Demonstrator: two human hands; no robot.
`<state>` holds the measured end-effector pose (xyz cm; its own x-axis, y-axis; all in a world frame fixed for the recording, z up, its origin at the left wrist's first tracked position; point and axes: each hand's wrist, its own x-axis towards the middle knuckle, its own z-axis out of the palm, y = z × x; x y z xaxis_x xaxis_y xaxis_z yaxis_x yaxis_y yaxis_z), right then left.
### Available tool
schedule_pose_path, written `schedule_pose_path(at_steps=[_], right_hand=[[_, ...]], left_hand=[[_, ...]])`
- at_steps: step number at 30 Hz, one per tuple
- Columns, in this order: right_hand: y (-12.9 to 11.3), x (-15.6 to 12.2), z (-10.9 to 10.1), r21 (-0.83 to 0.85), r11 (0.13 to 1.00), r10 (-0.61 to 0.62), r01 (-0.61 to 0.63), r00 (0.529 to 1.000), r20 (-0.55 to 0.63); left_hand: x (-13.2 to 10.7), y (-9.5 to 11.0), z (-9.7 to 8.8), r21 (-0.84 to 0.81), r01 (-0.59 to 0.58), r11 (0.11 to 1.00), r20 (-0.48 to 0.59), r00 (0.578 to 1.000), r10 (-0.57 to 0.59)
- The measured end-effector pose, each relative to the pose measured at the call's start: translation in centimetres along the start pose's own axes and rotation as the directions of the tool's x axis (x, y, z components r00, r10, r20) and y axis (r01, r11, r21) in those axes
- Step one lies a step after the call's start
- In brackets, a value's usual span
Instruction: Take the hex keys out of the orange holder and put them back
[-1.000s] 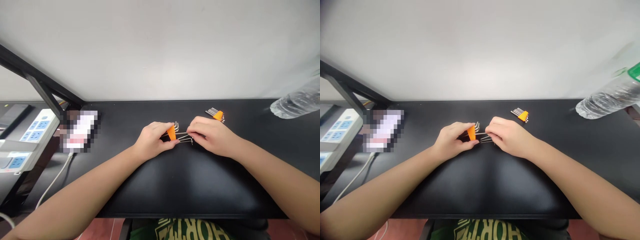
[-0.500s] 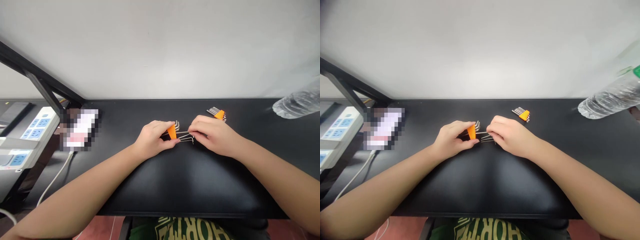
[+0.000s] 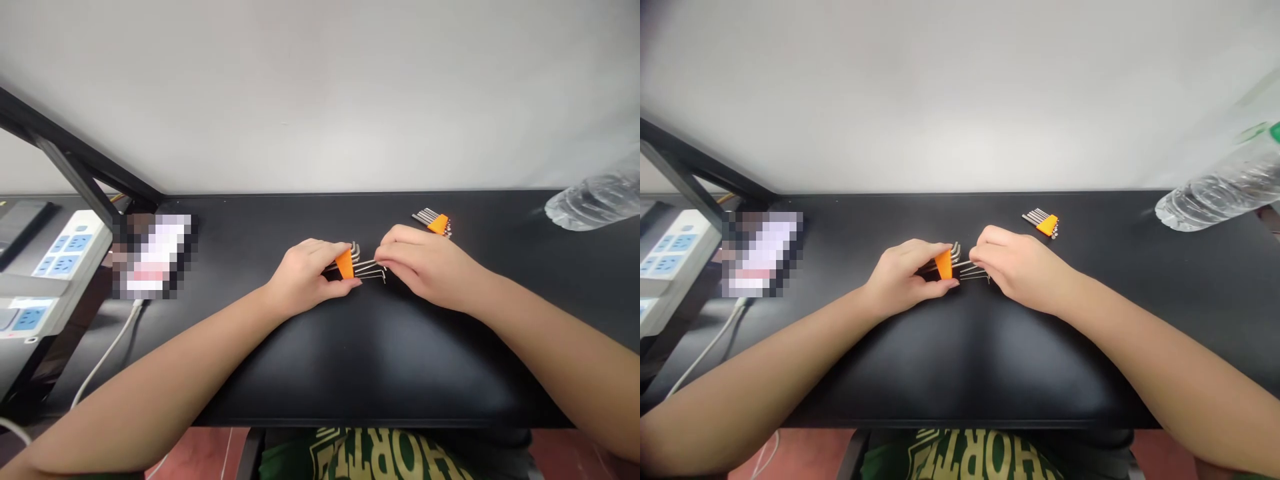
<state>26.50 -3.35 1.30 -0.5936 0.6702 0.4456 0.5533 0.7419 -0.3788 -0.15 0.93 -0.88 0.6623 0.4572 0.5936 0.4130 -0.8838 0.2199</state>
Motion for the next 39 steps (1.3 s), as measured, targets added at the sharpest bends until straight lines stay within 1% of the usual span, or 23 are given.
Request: schedule_pose_path(at_steps=[4,6,10,13,17,19,21,24,26,28,30,33,34,35,36,39], right_hand=[[-0.5,-0.1,1.2,0.025,1.000,0.016,-0.016,1.000,0.017],[-1.0,-0.1,2.0,0.066,0.998,0.024,-0.025,0.999,0.024],[-1.4,0.0,3.1,0.203,0.979,0.012,-0.007,1.000,-0.025],[-1.3,0.2,3.1,0.224,0.975,0.013,0.002,0.998,-0.065],[-0.5,0.4,2.4,0.182,0.983,0.003,0.009,0.998,-0.065],[0.3,0.3,2.0,0.106,0.994,0.017,-0.011,0.999,-0.052],[1.3,0.1,1.5,-0.004,0.999,0.047,-0.047,0.998,-0.032],[2.6,-0.3,1.2,-0.109,0.992,0.074,-0.064,0.994,0.086],[2.9,-0.4,1.2,-0.145,0.987,0.088,-0.064,0.982,0.165],[2.7,-0.4,1.4,-0.179,0.980,0.125,-0.088,0.970,0.207],[2.2,-0.2,1.6,-0.210,0.963,0.216,-0.171,0.953,0.211],[1.7,0.0,1.4,-0.254,0.906,0.393,-0.339,0.896,0.206],[1.6,0.0,1.3,-0.263,0.889,0.432,-0.375,0.878,0.205],[1.5,0.0,1.2,-0.257,0.883,0.446,-0.392,0.871,0.206],[1.5,-0.1,1.1,-0.232,0.892,0.435,-0.388,0.877,0.205],[1.0,-0.1,1.1,-0.071,0.953,0.304,-0.296,0.937,0.171]], left_hand=[[0.0,0.1,0.2,-0.027,-0.034,0.999,0.006,0.999,0.034],[0.0,0.2,0.3,-0.043,-0.049,0.998,0.006,0.999,0.049],[-0.2,0.3,0.5,-0.046,-0.025,0.999,0.022,0.999,0.026],[-0.2,0.2,0.5,-0.047,-0.023,0.999,0.001,1.000,0.023],[-0.1,0.2,0.4,-0.063,-0.026,0.998,0.009,1.000,0.026],[-0.2,0.2,0.4,-0.053,-0.010,0.999,0.019,1.000,0.011],[-0.2,0.2,0.3,-0.036,0.018,0.999,0.024,1.000,-0.017],[-0.4,0.1,0.2,-0.021,0.063,0.998,0.026,0.998,-0.063],[-0.4,0.1,0.2,-0.023,0.085,0.996,0.031,0.996,-0.084],[-0.4,0.1,0.2,-0.027,0.102,0.994,0.046,0.994,-0.101],[-0.4,0.1,0.2,-0.026,0.120,0.992,0.062,0.991,-0.119],[-0.4,0.0,0.2,-0.019,0.141,0.990,0.073,0.988,-0.139],[-0.4,0.0,0.2,-0.018,0.144,0.989,0.075,0.987,-0.142],[-0.4,0.0,0.2,-0.018,0.144,0.989,0.078,0.987,-0.143],[-0.4,0.0,0.2,-0.017,0.143,0.990,0.078,0.987,-0.142],[-0.3,0.0,0.2,-0.015,0.134,0.991,0.067,0.989,-0.132]])
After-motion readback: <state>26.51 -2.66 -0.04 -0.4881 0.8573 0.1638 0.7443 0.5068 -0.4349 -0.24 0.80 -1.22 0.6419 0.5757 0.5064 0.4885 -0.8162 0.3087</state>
